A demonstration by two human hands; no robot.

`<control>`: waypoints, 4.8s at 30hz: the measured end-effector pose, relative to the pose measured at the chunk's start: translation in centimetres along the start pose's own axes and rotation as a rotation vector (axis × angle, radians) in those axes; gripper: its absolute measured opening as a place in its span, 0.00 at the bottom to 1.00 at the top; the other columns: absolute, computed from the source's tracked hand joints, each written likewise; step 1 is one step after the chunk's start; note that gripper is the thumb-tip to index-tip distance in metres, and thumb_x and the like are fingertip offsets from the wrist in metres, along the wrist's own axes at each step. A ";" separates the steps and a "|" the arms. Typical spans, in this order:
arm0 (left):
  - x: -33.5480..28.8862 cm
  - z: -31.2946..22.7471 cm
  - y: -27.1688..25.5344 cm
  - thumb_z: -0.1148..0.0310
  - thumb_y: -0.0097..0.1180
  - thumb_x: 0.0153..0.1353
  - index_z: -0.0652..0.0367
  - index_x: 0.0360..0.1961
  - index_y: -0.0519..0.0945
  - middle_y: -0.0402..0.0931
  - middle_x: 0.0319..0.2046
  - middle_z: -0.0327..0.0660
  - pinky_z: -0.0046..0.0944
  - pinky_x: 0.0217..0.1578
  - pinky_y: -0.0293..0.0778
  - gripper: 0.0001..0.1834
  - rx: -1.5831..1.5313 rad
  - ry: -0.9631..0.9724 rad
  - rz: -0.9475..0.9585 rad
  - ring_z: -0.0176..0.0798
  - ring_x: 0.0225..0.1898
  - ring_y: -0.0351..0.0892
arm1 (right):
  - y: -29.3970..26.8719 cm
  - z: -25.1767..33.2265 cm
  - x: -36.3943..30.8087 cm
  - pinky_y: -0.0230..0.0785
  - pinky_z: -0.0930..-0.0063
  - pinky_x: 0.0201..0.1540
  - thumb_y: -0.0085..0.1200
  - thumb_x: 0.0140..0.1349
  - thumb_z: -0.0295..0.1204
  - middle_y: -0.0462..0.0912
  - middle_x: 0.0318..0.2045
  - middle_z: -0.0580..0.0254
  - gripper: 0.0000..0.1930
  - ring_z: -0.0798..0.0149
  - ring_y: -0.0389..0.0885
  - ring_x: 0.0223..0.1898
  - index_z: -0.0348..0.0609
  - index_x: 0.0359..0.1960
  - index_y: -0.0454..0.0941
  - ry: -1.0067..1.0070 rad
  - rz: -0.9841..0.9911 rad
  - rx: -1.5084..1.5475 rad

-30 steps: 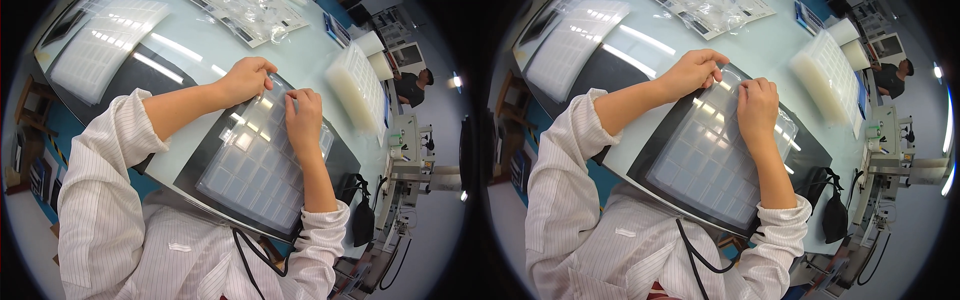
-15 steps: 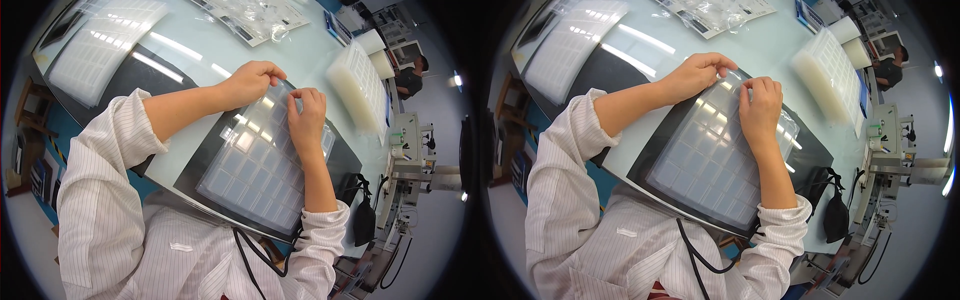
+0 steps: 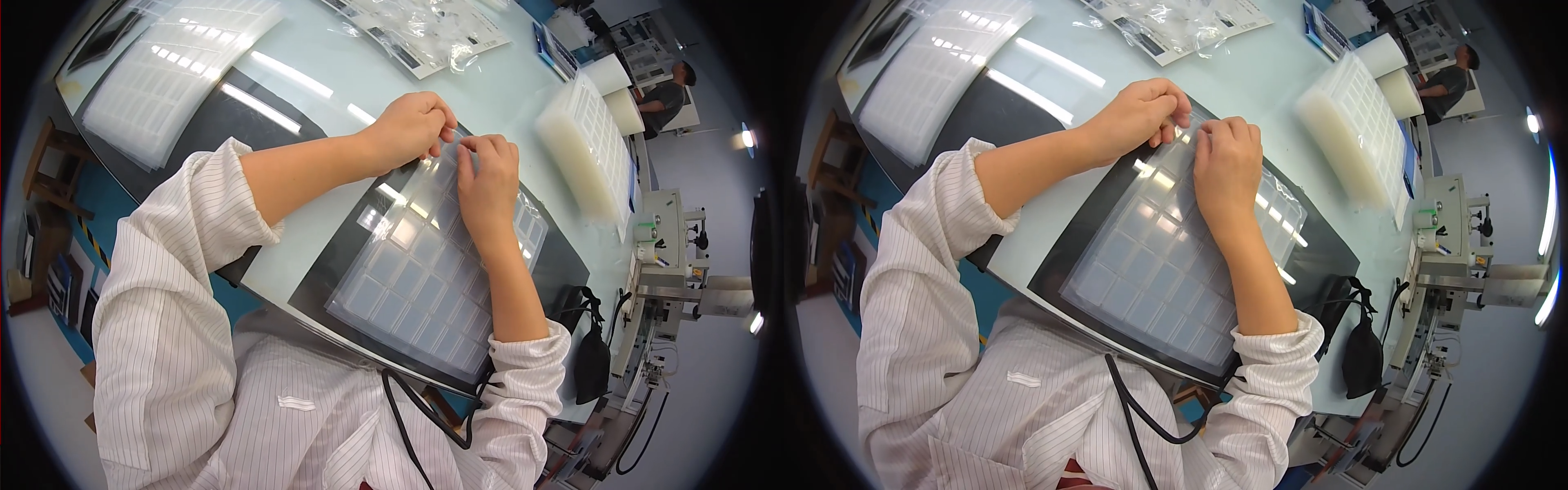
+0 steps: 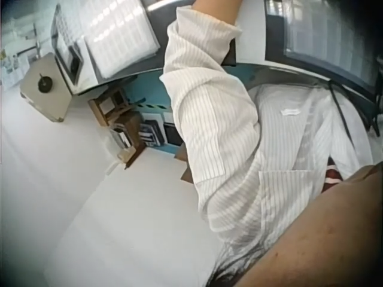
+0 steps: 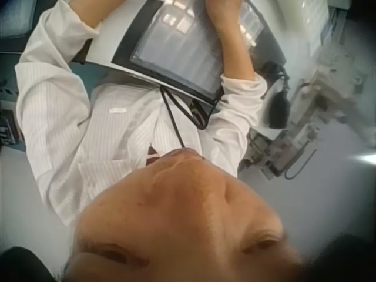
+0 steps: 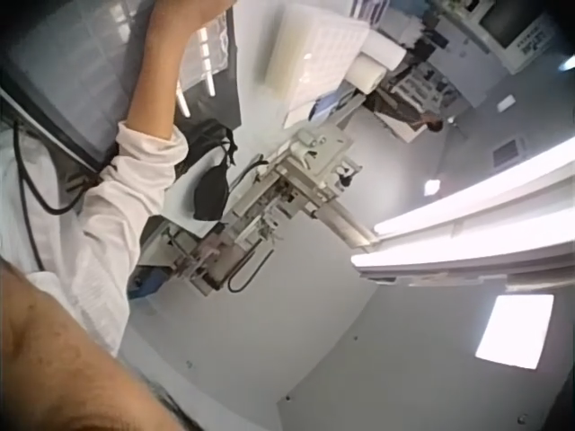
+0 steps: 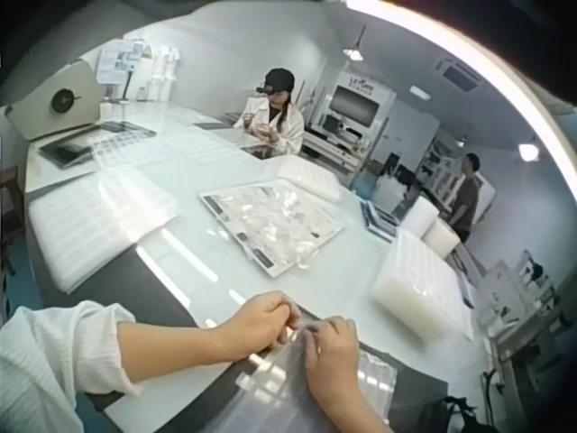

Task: The person is inspecting small components and placing them into specific slots on a grid-patterned backlit tray.

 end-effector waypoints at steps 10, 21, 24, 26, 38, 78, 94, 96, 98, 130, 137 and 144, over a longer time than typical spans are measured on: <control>0.9 -0.2 -0.4 0.62 0.51 0.69 0.61 0.32 0.76 0.70 0.24 0.33 0.30 0.23 0.62 0.13 -0.010 0.049 0.035 0.26 0.24 0.64 | -0.3 0.1 0.4 0.68 0.60 0.49 0.61 0.58 0.23 0.80 0.39 0.55 0.06 0.50 0.75 0.44 0.39 0.37 0.82 -0.060 -0.055 0.039; 0.3 0.4 -0.2 0.66 0.42 0.74 0.60 0.50 0.77 0.70 0.25 0.31 0.23 0.21 0.57 0.14 0.125 0.066 0.052 0.22 0.22 0.63 | 1.1 -0.3 -0.4 0.67 0.60 0.45 0.60 0.53 0.26 0.78 0.34 0.58 0.04 0.53 0.74 0.42 0.42 0.30 0.78 -0.056 -0.223 -0.079; -0.1 0.4 0.0 0.66 0.44 0.74 0.60 0.56 0.76 0.69 0.27 0.29 0.22 0.21 0.54 0.16 0.134 0.093 0.008 0.21 0.24 0.62 | 0.7 -0.3 -0.4 0.67 0.61 0.45 0.60 0.52 0.27 0.78 0.33 0.57 0.04 0.53 0.75 0.42 0.42 0.28 0.79 -0.045 -0.152 -0.148; -0.4 0.2 -0.1 0.64 0.44 0.74 0.59 0.56 0.76 0.68 0.27 0.28 0.23 0.21 0.53 0.16 0.141 0.114 0.095 0.21 0.24 0.61 | 0.1 0.3 -0.4 0.68 0.62 0.46 0.60 0.54 0.26 0.79 0.31 0.56 0.03 0.53 0.75 0.43 0.42 0.27 0.79 -0.064 -0.173 -0.006; 0.5 -1.1 0.7 0.56 0.51 0.73 0.57 0.25 0.74 0.68 0.21 0.31 0.28 0.22 0.58 0.20 0.101 0.077 0.110 0.25 0.22 0.63 | -2.9 0.6 -3.0 0.71 0.59 0.48 0.58 0.61 0.24 0.81 0.37 0.53 0.04 0.49 0.77 0.44 0.38 0.37 0.82 0.076 -0.019 0.250; -0.8 -0.9 1.2 0.64 0.47 0.75 0.60 0.40 0.80 0.70 0.25 0.30 0.25 0.24 0.62 0.13 0.326 -0.009 0.214 0.22 0.23 0.64 | -3.2 -0.1 -4.6 0.70 0.60 0.47 0.60 0.58 0.23 0.81 0.36 0.57 0.04 0.51 0.76 0.42 0.40 0.35 0.83 0.045 -0.073 0.076; -1.1 -0.2 0.8 0.71 0.45 0.72 0.65 0.44 0.78 0.67 0.24 0.31 0.27 0.26 0.63 0.11 0.172 0.008 0.181 0.24 0.25 0.64 | -3.2 1.6 -4.0 0.70 0.61 0.48 0.62 0.56 0.21 0.80 0.37 0.57 0.04 0.52 0.76 0.45 0.38 0.33 0.81 -0.023 -0.062 0.024; -1.1 -0.4 1.1 0.71 0.45 0.71 0.65 0.44 0.78 0.67 0.24 0.31 0.27 0.26 0.63 0.11 0.184 0.017 0.186 0.24 0.24 0.63 | -3.4 1.4 -4.1 0.69 0.61 0.48 0.62 0.56 0.21 0.80 0.37 0.56 0.04 0.52 0.76 0.44 0.38 0.33 0.81 -0.019 -0.094 0.018; -1.2 -0.5 1.5 0.71 0.45 0.71 0.65 0.44 0.78 0.67 0.23 0.31 0.27 0.25 0.63 0.11 0.206 0.025 0.190 0.24 0.24 0.64 | -3.6 1.4 -4.1 0.69 0.60 0.48 0.62 0.56 0.22 0.80 0.37 0.56 0.04 0.52 0.76 0.44 0.38 0.34 0.81 -0.015 -0.064 -0.022; -2.3 -0.6 2.3 0.59 0.52 0.74 0.55 0.35 0.72 0.72 0.27 0.32 0.25 0.22 0.63 0.12 0.127 -0.084 0.225 0.25 0.23 0.69 | -4.4 -0.3 -6.3 0.69 0.60 0.48 0.61 0.57 0.25 0.80 0.37 0.59 0.04 0.54 0.76 0.45 0.41 0.33 0.82 0.000 -0.002 -0.193; -2.1 0.1 2.2 0.59 0.62 0.68 0.53 0.35 0.70 0.69 0.25 0.30 0.24 0.22 0.60 0.14 0.225 -0.034 0.262 0.23 0.23 0.66 | -4.6 -0.7 -6.1 0.68 0.60 0.49 0.62 0.56 0.24 0.80 0.36 0.61 0.04 0.54 0.76 0.44 0.42 0.33 0.81 0.023 -0.062 -0.107; -2.6 -0.2 2.6 0.60 0.61 0.69 0.55 0.39 0.72 0.68 0.25 0.29 0.24 0.23 0.59 0.13 0.221 -0.035 0.268 0.22 0.24 0.64 | -4.7 -1.0 -6.0 0.69 0.60 0.49 0.62 0.56 0.23 0.79 0.37 0.59 0.04 0.53 0.75 0.45 0.40 0.33 0.80 0.054 -0.033 -0.021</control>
Point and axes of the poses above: each hand's wrist, its own x-axis towards the middle knuckle, its own y-axis out of the palm, z = x × y, the point moved 2 cm from there along x, towards the middle knuckle
